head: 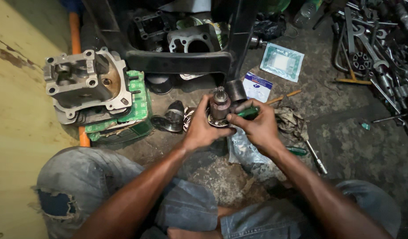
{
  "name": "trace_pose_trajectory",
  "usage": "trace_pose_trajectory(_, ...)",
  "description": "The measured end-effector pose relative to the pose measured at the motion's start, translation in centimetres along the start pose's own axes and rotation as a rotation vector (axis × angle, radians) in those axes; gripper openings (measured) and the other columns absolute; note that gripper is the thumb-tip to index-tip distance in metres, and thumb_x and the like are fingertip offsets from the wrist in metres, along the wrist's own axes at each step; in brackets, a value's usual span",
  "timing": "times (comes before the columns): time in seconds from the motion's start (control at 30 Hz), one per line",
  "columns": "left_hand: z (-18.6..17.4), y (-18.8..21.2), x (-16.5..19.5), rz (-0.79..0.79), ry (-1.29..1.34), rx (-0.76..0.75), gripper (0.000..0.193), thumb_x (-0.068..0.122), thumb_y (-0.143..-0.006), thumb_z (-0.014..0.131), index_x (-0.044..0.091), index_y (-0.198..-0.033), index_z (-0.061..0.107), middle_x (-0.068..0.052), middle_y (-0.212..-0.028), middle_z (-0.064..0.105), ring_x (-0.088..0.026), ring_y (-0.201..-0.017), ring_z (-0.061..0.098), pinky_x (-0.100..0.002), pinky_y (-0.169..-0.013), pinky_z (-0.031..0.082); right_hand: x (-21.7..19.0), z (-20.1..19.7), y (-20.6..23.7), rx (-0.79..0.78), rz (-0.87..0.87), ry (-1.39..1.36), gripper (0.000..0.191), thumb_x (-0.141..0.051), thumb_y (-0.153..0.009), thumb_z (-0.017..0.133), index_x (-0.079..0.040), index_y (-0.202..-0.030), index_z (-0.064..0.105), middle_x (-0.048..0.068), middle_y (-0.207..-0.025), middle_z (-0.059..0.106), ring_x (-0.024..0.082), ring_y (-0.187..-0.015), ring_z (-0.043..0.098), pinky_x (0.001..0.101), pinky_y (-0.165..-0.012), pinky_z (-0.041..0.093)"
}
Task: The person sits on the floor and uses a screwdriver to manipulate small components inside a cylindrical engine part. They then pick up a larger cylindrical metal component and use the screwdriver to scrape or clean its interior surface.
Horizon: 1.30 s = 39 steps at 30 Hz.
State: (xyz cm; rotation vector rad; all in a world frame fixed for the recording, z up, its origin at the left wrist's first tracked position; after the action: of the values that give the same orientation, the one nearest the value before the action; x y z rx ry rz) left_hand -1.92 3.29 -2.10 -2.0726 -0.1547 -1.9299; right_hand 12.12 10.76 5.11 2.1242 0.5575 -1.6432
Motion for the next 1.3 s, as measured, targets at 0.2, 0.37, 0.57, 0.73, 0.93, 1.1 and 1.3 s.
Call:
trace_pose_trajectory(0.2,0.6,-0.1,-0.1,0.15,0.087,-0.015,0.108,0.0,-0.059,0.089,0.003,-0.152,0.036,-0.012,-0.139,0.057,-0.024,-0.133,0.055,-0.039,-0.114,0.044,-0.5,-0.1,0.0,-0.035,-0.114,0.082,0.02,-0.006,-0.08,0.084,-0.005,-0.093,0.069,0.007,-0.087,0.074,0.012,-0.078,0.07,0.0285,-0.071,0.06)
trace_pose_trajectory(0.37,0.3,-0.1,-0.2,0.063,0.135,-0.031,0.097,0.001,-0.06,0.092,0.003,-0.144,0.044,-0.01,-0.131,0.062,-0.022,-0.125,0.061,-0.039,-0.11,0.051,0.0,-0.1,-0.5,-0.06,0.006,0.116,0.019,-0.007,-0.078,0.084,-0.006,-0.09,0.069,0.008,-0.085,0.074,0.014,-0.073,0.069,0.0306,-0.067,0.059)
trace_pose_trajectory(0.57,0.3,0.0,0.7,0.086,0.266,0.004,0.091,-0.001,-0.063,0.089,0.005,-0.142,0.044,-0.007,-0.123,0.065,-0.017,-0.114,0.066,-0.034,-0.098,0.059,0.0,0.3,-0.4,-0.058,0.002,0.096,0.019,-0.006,-0.079,0.084,-0.005,-0.088,0.068,0.008,-0.088,0.075,0.014,-0.074,0.07,0.032,-0.067,0.06)
trace_pose_trajectory(0.73,0.7,0.1,0.5,0.121,0.395,-0.018,0.085,-0.001,-0.068,0.087,0.006,-0.142,0.046,-0.008,-0.121,0.068,-0.018,-0.113,0.067,-0.034,-0.098,0.058,-0.5,0.8,-0.3,-0.103,-0.071,-0.066,0.019,0.002,-0.08,0.08,-0.003,-0.083,0.062,0.014,-0.101,0.075,0.019,-0.096,0.072,0.0345,-0.081,0.062)
trace_pose_trajectory(0.93,0.0,0.3,0.9,0.257,-0.057,0.093,0.069,0.007,-0.065,0.094,0.005,-0.126,0.063,-0.009,-0.122,0.068,-0.021,-0.118,0.067,-0.037,-0.108,0.053,-0.7,1.0,-0.3,-0.133,-0.048,-0.174,0.021,0.01,-0.077,0.074,-0.002,-0.078,0.056,0.02,-0.108,0.075,0.024,-0.114,0.073,0.0373,-0.088,0.063)
trace_pose_trajectory(1.1,-0.2,0.6,0.7,0.211,-0.088,0.086,0.065,0.006,-0.064,0.092,0.004,-0.124,0.068,-0.011,-0.123,0.067,-0.021,-0.118,0.07,-0.037,-0.107,0.056,-0.3,0.9,-0.2,-0.11,-0.011,-0.185,0.023,0.014,-0.077,0.073,-0.002,-0.077,0.056,0.021,-0.108,0.076,0.027,-0.111,0.073,0.0375,-0.087,0.063)
trace_pose_trajectory(1.3,0.2,-0.2,-0.6,-0.067,0.075,0.058,0.085,0.004,-0.058,0.093,0.005,-0.134,0.055,-0.012,-0.126,0.072,-0.021,-0.117,0.07,-0.033,-0.104,0.057,0.1,-0.2,-0.9,-0.112,0.029,-0.188,0.015,0.008,-0.078,0.071,-0.003,-0.081,0.06,0.015,-0.1,0.076,0.023,-0.112,0.075,0.0387,-0.086,0.062)
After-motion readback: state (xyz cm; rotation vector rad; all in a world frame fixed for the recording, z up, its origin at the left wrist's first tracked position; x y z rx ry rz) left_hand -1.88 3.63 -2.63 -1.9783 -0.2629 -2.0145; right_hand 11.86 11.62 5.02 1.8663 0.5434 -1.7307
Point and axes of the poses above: each hand's wrist, its own y-axis away from the middle knuckle, its own z-axis out of the palm, x = y × z, the point moved 5 cm from there along -y, towards the middle knuckle
